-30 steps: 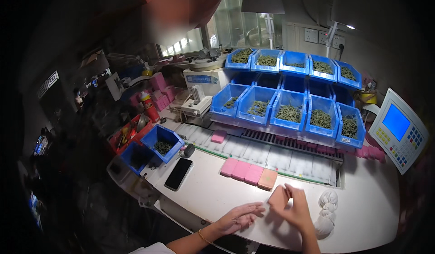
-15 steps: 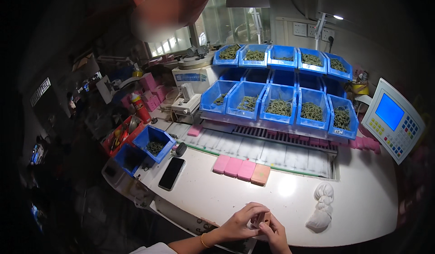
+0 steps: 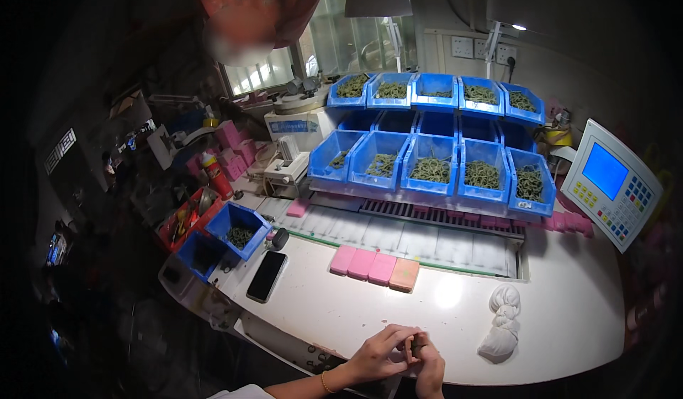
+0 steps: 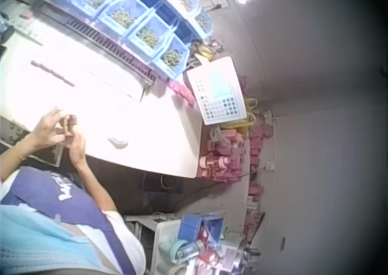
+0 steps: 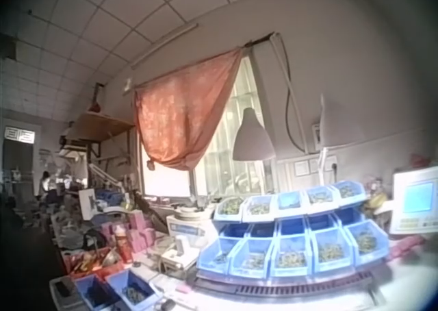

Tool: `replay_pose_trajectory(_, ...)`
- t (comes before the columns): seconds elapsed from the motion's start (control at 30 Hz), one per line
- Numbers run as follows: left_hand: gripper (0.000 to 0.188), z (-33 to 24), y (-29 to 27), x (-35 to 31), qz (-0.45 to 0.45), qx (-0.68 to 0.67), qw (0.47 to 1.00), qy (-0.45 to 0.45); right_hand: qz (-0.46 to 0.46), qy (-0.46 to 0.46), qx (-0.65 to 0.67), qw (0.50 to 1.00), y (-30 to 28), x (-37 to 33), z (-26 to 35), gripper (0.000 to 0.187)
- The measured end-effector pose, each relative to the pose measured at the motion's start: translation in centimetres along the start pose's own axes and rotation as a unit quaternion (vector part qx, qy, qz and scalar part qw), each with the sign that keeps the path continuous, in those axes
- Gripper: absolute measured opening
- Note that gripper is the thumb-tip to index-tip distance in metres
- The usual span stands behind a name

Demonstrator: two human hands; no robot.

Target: Assembling and filling small pink boxes with dried herbs and metal trinkets at a production station.

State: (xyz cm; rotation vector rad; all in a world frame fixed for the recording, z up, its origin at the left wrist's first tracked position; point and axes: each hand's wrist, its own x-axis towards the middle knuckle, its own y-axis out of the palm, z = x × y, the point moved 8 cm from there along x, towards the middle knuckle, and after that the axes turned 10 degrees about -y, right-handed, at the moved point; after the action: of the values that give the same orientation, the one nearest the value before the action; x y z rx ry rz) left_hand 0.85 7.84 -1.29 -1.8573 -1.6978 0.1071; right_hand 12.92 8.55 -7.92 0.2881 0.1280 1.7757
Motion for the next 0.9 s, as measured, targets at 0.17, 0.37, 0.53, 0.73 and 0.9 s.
replay_pose_trajectory(0.17, 0.059, 1.0, -0.2, -0.1, -0.014, -0.031, 0.998, -0.051, -0.036, -0.020, 0.036, 0.998, 0.1, 0.4, -1.1, 0.045)
replay_pose_trajectory(0.37, 0.058, 2.2, -1.6, -0.9, -0.082, -0.020, 0.995, -0.044, -0.015, -0.070, -0.124, 0.990, 0.8, 0.3, 0.4, 0.043)
replay_pose_trajectory(0.53, 0.056, 2.3, -3.8, -2.3, -0.146, 0.018, 0.988, -0.046, -0.041, -0.083, -0.142, 0.986, -0.3, 1.2, -0.7, 0.035)
replay_pose_trajectory(0.73, 0.053, 5.2, -7.6, -3.8, -0.241, 0.063, 0.965, -0.076, -0.082, -0.108, -0.125, 0.983, -2.7, 1.6, -0.1, 0.030)
replay_pose_trajectory(0.9, 0.051, 5.4, -9.2, -4.4, -0.273, 0.108, 0.953, -0.080, -0.047, -0.097, -0.163, 0.981, -2.8, 1.7, -0.7, 0.029)
